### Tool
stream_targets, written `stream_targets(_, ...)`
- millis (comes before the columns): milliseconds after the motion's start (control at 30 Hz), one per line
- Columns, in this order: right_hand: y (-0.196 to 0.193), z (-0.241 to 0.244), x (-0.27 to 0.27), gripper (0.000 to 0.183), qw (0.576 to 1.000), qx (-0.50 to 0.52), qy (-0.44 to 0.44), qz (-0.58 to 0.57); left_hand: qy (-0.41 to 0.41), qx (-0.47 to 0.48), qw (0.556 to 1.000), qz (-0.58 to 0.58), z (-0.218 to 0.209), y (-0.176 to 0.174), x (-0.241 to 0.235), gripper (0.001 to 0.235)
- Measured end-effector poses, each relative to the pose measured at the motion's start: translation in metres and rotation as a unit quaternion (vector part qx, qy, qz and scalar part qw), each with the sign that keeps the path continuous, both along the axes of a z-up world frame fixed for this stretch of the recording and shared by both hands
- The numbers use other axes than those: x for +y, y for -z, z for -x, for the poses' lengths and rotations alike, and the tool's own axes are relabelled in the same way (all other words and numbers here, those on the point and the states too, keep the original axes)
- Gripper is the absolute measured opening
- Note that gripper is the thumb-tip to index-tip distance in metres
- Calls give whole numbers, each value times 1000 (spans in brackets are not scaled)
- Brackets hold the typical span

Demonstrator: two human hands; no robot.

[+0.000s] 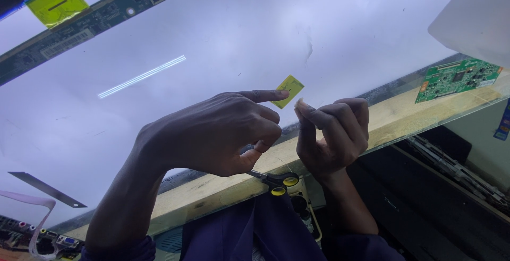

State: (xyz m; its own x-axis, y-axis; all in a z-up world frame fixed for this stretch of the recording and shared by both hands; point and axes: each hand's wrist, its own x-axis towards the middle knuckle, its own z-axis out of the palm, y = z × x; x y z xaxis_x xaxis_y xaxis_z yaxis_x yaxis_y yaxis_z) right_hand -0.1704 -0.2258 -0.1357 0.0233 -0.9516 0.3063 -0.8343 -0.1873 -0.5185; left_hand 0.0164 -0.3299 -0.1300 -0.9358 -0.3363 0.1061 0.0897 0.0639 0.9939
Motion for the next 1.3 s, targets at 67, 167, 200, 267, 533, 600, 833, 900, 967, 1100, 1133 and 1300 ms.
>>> stream_targets(67, -1, -1, -3, 7, 1000, -4, -20, -21, -2, 2, 1000, 0, 0, 1, 1, 20)
stream_targets(167, -1, -1, -2, 9, 999, 7, -23, -29, -3, 8, 1000, -3, 1, 0, 1, 22)
stream_targets(200, -1, -1, -1, 11, 1000, 18, -7, -20, -4, 9, 1000, -9, 1, -1, 0, 23)
stream_targets(267, 2, 0, -4, 9, 1000, 10, -5, -9, -3, 7, 1000, -6, 1, 0, -2, 21)
stream_targets(533, 1, 0, -5, 11, 1000, 0, 30, -3, 1, -1, 1000, -6, 3, -1, -2, 22)
stream_targets(600, 1, -1, -6, 7, 999, -3, -8, -35, -3, 1, 1000, 0, 2, 0, 0, 22)
stream_targets(833, 0, 1, -2, 8, 999, -7, 37, 5, -3, 2, 1000, -6, 2, -2, 0, 24)
stream_targets(900, -1, 1, -6, 10, 999, -7, -14, -45, -1, -3, 1000, 0, 3, 0, 1, 22)
stream_targets(967, -2, -1, -3, 10, 999, 1, 7, -33, 2, -5, 1000, 1, 3, -1, 2, 23)
stream_targets(1100, 2, 0, -3, 11, 999, -15, 36, 4, 3, -5, 1000, -5, 3, -3, -1, 25)
stream_targets(1133, 0, -1, -4, 11, 999, -17, 35, 0, 3, -7, 1000, -9, 3, -2, 1, 25)
stream_targets(1300, 1, 0, -3, 12, 998, 1, 67, -4, 6, -20, 1000, 1, 4, -4, 1, 24)
